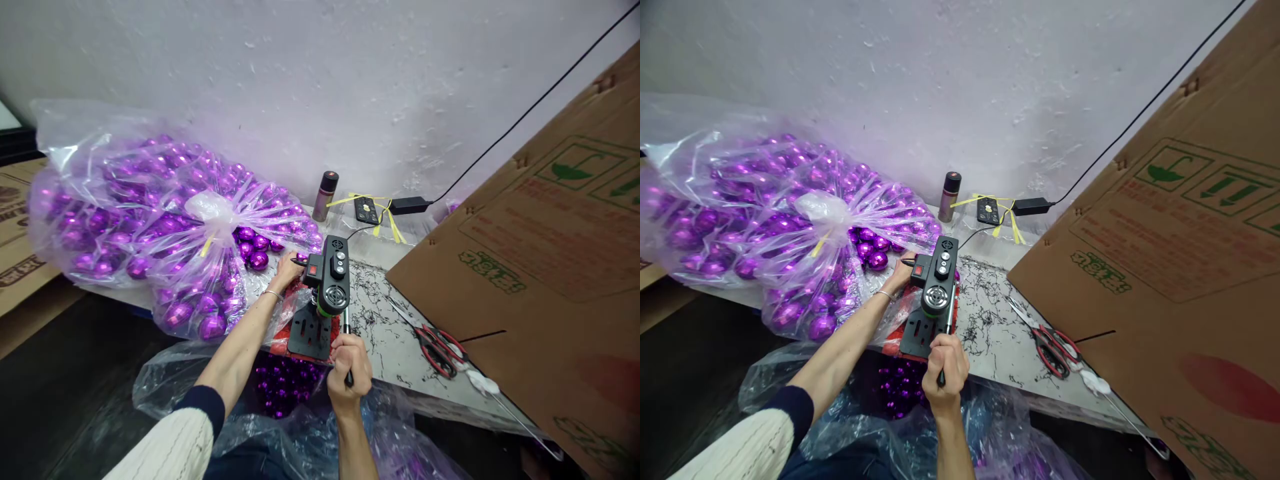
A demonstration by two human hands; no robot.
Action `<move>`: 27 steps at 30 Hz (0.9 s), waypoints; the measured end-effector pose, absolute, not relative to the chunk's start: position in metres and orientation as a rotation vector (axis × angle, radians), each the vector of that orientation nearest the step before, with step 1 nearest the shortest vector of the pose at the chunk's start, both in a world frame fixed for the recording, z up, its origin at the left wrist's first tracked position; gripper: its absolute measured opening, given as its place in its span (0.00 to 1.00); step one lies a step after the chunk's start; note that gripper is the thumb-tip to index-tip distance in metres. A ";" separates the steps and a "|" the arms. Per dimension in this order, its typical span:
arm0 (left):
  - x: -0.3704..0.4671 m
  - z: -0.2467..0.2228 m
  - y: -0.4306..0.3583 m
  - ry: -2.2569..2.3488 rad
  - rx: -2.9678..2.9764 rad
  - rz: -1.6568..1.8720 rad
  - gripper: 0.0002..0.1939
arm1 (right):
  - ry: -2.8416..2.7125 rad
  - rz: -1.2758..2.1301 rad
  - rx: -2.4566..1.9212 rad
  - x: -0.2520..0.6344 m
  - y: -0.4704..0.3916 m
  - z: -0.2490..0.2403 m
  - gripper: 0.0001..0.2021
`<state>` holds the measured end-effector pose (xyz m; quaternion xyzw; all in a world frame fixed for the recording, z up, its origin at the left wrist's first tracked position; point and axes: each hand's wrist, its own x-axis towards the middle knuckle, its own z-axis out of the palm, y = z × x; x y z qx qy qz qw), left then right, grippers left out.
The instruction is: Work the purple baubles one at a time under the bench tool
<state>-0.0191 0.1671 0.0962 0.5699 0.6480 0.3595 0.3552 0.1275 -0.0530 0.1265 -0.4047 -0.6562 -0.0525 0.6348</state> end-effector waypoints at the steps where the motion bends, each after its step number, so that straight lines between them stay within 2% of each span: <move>1: -0.021 0.098 0.164 1.632 1.439 0.958 0.11 | -1.503 -0.119 -0.924 0.128 -0.053 0.126 0.15; 7: -0.052 0.109 0.129 1.350 1.097 1.108 0.24 | -1.505 -0.125 -0.901 0.127 -0.052 0.129 0.15; 13: -0.075 0.101 0.049 0.982 0.744 1.164 0.25 | -1.470 -0.137 -0.916 0.126 -0.049 0.143 0.16; 17: -0.069 0.081 0.013 1.028 0.840 1.077 0.23 | -1.485 -0.134 -0.923 0.127 -0.049 0.147 0.16; 24: -0.032 0.045 0.005 1.253 1.252 1.155 0.38 | -1.502 -0.129 -0.934 0.130 -0.049 0.143 0.14; 27: -0.024 0.039 0.004 1.357 1.462 1.103 0.37 | -1.515 -0.118 -0.938 0.131 -0.050 0.143 0.14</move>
